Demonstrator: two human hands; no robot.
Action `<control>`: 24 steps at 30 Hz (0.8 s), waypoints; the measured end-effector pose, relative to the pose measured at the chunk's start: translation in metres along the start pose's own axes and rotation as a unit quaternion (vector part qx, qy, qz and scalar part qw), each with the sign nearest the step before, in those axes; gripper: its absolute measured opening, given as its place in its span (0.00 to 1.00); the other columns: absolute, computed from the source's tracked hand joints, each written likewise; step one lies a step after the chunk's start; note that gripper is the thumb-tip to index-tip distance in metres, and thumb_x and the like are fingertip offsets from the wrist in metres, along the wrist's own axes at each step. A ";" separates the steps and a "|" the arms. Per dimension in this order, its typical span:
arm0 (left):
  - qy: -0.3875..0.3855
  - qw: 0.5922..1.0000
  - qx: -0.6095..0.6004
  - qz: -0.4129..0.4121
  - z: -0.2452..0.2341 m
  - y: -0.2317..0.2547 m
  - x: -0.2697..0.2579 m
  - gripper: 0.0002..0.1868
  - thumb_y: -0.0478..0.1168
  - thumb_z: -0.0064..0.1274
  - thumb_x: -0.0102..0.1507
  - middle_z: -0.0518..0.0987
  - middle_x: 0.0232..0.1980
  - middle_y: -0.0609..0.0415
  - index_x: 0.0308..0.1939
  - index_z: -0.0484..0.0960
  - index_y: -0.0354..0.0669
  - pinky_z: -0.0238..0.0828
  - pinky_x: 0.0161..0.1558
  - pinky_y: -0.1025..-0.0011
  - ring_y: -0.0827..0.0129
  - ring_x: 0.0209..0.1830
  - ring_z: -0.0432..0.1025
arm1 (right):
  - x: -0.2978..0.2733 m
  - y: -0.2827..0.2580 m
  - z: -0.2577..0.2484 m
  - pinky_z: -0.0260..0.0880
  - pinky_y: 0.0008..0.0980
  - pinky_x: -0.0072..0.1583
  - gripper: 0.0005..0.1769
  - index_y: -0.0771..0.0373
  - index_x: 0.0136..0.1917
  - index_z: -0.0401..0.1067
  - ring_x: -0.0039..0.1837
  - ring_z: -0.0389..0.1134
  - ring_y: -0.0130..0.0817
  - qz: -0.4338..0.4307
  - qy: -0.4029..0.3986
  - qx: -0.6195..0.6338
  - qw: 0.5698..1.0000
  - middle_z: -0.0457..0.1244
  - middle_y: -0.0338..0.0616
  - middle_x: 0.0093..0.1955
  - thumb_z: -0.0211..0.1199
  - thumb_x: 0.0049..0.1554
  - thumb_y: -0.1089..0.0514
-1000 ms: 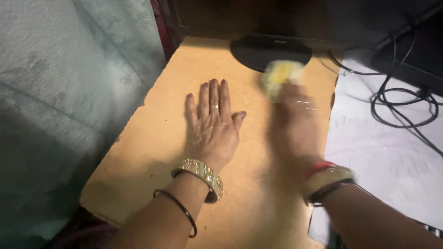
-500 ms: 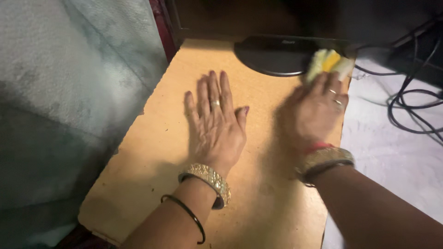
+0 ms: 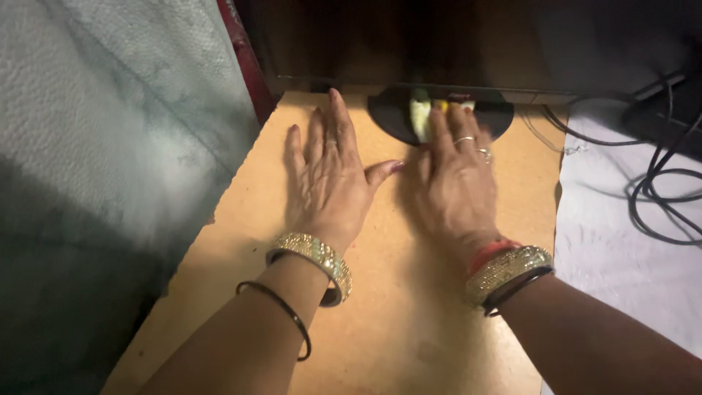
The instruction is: The person wipes a desk surface, a laptop sleeve, a monitor, and a keyboard using a cloth. They also handle a small potted plant with fairy lights, arranging the lights and placing the plant on the desk.
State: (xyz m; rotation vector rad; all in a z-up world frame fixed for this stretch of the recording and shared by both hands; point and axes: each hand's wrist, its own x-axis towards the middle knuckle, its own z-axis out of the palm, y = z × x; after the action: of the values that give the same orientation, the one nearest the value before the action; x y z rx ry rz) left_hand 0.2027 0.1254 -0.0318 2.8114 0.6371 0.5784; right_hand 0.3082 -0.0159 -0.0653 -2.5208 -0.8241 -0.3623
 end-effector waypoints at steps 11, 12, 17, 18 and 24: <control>0.010 1.000 0.010 0.007 0.006 -0.004 -0.003 0.59 0.72 0.43 0.62 0.64 0.76 0.42 0.77 0.38 0.29 0.35 0.74 0.50 0.55 0.79 0.51 | 0.027 0.005 -0.013 0.37 0.55 0.78 0.34 0.75 0.75 0.59 0.80 0.43 0.67 0.055 -0.007 -0.057 0.997 0.49 0.74 0.77 0.43 0.69 0.44; 0.006 1.000 0.011 0.007 0.007 -0.004 -0.004 0.59 0.72 0.43 0.63 0.64 0.75 0.42 0.77 0.38 0.29 0.36 0.74 0.50 0.55 0.79 0.51 | 0.024 0.000 -0.012 0.38 0.55 0.77 0.34 0.76 0.74 0.59 0.79 0.44 0.69 0.058 0.017 -0.078 0.995 0.49 0.76 0.76 0.43 0.69 0.45; 0.020 0.999 -0.032 0.000 0.013 -0.002 -0.002 0.48 0.59 0.48 0.67 0.68 0.73 0.42 0.79 0.45 0.33 0.41 0.77 0.52 0.56 0.78 0.56 | 0.006 -0.013 -0.003 0.45 0.53 0.78 0.30 0.73 0.76 0.61 0.80 0.47 0.66 -0.076 0.015 -0.001 0.997 0.50 0.71 0.78 0.44 0.70 0.49; 0.014 0.998 -0.053 -0.012 0.014 -0.002 0.000 0.45 0.56 0.48 0.69 0.69 0.72 0.43 0.80 0.47 0.35 0.42 0.78 0.53 0.57 0.78 0.57 | 0.005 -0.014 -0.002 0.47 0.55 0.77 0.29 0.73 0.76 0.62 0.80 0.49 0.65 -0.044 0.040 -0.028 0.998 0.51 0.70 0.78 0.45 0.72 0.50; 0.141 0.963 -0.136 0.186 0.008 0.003 -0.008 0.33 0.38 0.50 0.62 0.72 0.72 0.51 0.72 0.68 0.47 0.56 0.70 0.54 0.55 0.69 0.65 | -0.007 -0.017 -0.019 0.69 0.42 0.72 0.28 0.67 0.73 0.59 0.69 0.70 0.52 -0.075 0.032 0.275 0.958 0.63 0.57 0.74 0.48 0.62 0.57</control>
State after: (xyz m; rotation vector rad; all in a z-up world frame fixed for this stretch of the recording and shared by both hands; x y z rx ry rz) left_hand 0.2004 0.1179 -0.0410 2.6132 0.0517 1.0605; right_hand 0.2903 -0.0173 -0.0457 -1.9293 -0.9427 -0.2212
